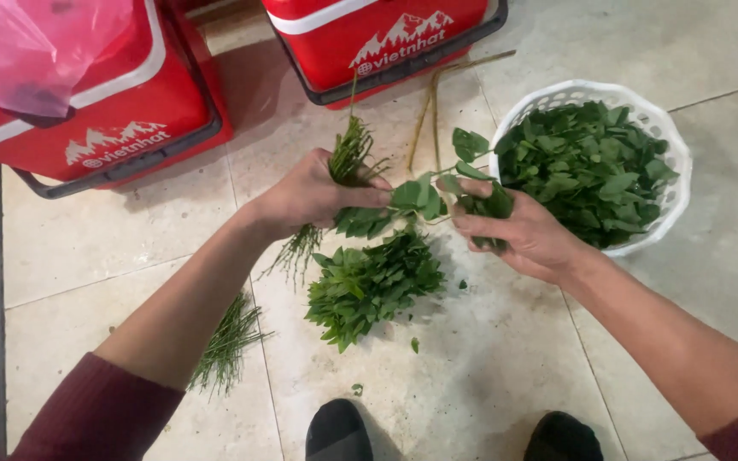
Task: Picking leaves from herb stems and placing them into a white plastic basket.
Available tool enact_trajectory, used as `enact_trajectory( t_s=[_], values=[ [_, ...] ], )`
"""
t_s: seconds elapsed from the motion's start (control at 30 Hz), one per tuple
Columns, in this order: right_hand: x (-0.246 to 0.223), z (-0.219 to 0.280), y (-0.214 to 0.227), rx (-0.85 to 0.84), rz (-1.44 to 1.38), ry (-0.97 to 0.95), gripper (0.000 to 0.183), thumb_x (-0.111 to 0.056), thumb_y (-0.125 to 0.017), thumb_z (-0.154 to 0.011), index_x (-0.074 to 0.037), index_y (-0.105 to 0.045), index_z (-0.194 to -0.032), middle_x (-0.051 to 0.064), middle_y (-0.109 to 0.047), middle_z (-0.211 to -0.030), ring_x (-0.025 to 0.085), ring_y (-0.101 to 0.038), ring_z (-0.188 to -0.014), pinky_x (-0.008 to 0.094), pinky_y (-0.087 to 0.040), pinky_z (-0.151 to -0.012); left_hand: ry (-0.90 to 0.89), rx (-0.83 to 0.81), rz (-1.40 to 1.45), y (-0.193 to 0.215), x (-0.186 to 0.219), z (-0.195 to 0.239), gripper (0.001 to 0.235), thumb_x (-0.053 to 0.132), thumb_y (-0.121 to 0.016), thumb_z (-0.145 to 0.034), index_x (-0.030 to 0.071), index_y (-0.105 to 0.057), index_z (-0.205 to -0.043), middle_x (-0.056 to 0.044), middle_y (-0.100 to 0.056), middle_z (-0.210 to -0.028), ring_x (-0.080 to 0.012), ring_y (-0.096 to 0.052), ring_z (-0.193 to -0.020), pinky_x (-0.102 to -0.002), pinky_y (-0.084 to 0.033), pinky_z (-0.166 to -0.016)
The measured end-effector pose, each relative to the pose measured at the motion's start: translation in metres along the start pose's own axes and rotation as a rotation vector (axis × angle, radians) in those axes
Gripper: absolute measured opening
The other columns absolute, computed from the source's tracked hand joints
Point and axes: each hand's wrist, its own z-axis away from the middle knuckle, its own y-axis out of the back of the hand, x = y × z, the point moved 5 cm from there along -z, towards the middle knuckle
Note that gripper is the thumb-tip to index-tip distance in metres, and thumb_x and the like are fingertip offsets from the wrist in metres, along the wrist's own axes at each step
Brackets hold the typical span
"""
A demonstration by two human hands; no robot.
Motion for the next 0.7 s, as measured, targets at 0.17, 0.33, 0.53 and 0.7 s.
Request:
enact_trajectory(
  t_s=[0.17,0.33,0.53,0.7],
  values=[
    [-0.025,0.010,-0.006,-0.029,-0.056,0.127,0.043,-0.007,-0.074,-0.091,0.000,-0.061,-0.132,0.001,-0.046,-0.081,0.012,-0.049,-0.068,0.028,-0.042,-0.056,-0.019,-0.097,0.058,-0.047,-0.007,-0.027,0.019,0.012,-0.091,-0.071,0.002,-0.079,-0.082,-0.009,-0.062,-0.054,-0.0072,-0.046,-0.037,-0.017,-0.035,-0.031],
    [-0.041,0.013,0.036,0.194,-0.026,0.154,0.024,-0.007,-0.080,-0.088,0.004,-0.071,-0.107,0.004,-0.055,-0.072,0.010,-0.051,-0.054,0.022,-0.038,-0.044,-0.106,-0.165,0.014,-0.080,-0.006,-0.056,0.021,0.010,-0.091,-0.068,0.002,-0.080,-0.084,-0.011,-0.067,-0.058,-0.0079,-0.052,-0.039,-0.016,-0.042,-0.036],
    [-0.087,0.018,0.108,0.348,0.123,0.198,0.019,-0.014,-0.083,-0.091,-0.005,-0.069,-0.101,0.008,-0.060,-0.072,0.011,-0.053,-0.056,0.019,-0.038,-0.042,-0.019,-0.142,-0.163,-0.068,-0.015,-0.059,0.025,0.014,-0.094,-0.068,0.004,-0.082,-0.087,-0.011,-0.072,-0.067,-0.0103,-0.055,-0.050,-0.020,-0.048,-0.047],
    [-0.084,0.004,0.148,0.458,1.056,-0.030,0.064,-0.037,-0.090,-0.081,-0.010,-0.069,-0.135,0.024,-0.064,-0.136,0.047,-0.055,-0.129,0.060,-0.044,-0.106,0.108,-0.026,0.108,-0.070,-0.038,-0.066,0.027,0.013,-0.091,-0.072,0.000,-0.080,-0.093,-0.010,-0.056,-0.054,-0.0084,-0.039,-0.038,-0.020,-0.032,-0.033]
  ],
)
